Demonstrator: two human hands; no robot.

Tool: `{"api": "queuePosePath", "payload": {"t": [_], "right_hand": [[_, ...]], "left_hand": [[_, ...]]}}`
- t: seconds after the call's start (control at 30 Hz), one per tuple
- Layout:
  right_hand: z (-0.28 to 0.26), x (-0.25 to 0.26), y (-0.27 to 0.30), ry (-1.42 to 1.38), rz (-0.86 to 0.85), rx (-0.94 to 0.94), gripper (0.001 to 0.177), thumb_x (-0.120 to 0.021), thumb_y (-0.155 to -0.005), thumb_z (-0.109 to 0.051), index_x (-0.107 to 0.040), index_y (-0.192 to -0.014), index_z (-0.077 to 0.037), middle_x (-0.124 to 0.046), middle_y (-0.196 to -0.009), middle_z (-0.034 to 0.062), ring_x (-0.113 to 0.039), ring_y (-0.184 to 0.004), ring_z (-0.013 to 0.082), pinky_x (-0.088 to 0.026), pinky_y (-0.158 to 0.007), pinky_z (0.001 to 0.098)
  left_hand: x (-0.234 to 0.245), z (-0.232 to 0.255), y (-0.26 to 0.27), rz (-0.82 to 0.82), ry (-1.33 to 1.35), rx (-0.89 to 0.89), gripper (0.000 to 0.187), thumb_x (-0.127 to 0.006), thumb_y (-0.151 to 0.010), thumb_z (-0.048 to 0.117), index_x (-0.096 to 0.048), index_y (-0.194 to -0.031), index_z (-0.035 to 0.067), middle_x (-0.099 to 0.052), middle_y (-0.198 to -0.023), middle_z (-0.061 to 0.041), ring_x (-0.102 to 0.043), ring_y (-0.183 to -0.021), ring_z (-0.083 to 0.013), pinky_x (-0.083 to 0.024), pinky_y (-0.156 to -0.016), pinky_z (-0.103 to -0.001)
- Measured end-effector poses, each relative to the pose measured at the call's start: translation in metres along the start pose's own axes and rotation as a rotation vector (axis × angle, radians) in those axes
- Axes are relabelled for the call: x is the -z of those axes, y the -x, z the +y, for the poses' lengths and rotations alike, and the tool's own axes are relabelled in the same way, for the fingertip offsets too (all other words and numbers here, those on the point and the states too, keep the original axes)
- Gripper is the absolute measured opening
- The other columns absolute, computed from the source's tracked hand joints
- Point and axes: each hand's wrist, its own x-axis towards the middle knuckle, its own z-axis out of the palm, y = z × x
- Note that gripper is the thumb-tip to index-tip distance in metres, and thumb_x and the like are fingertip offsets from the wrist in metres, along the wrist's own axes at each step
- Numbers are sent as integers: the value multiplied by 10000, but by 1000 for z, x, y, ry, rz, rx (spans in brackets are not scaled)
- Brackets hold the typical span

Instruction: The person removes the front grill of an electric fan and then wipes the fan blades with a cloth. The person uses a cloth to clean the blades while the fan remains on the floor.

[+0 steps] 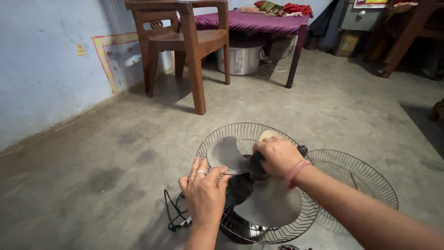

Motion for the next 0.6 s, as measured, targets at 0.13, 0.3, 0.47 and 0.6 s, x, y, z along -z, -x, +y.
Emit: {"api": "queuePosePath", "payload": {"t": [0.13, 0.3, 0.47, 0.6], "right_hand": [[-6, -1, 1, -79, 3, 70, 210, -728, -727, -173, -723, -937, -170, -721, -923, 57, -683, -961, 284, -543, -845, 428], [4, 15, 25, -176, -81, 180, 282, -749, -665, -140, -741, -944, -185, -735, -947, 42, -679, -976, 277, -534, -863, 415], [17, 21, 25, -26, -134, 85, 368, -734, -664, -128, -735, -1023, -211, -727, -964, 31, -658, -1032, 277, -534, -851, 418], [4, 6, 10, 2, 22, 6, 253, -731, -725, -178, -713, -977, -164, -726, -933, 77, -670, -986, 300, -538, -867, 428]], "left_hand": [[0, 0, 3, -28, -13, 19, 269, -864, -683, 279, -807, -930, 192, -712, -1191, -214, -576, -1293, -301, -359, -926, -421], [1, 5, 5, -24, -11, 20, 269, -860, -684, 277, -803, -934, 198, -722, -1196, -186, -576, -1287, -297, -347, -926, -429], [1, 8, 7, -19, -11, -3, 271, -860, -689, 291, -805, -942, 209, -712, -1203, -200, -578, -1293, -289, -350, -917, -428], [2, 6, 4, 3, -3, -25, 262, -861, -691, 290, -804, -933, 209, -709, -1217, -205, -580, -1288, -290, -353, -916, -421]]}}
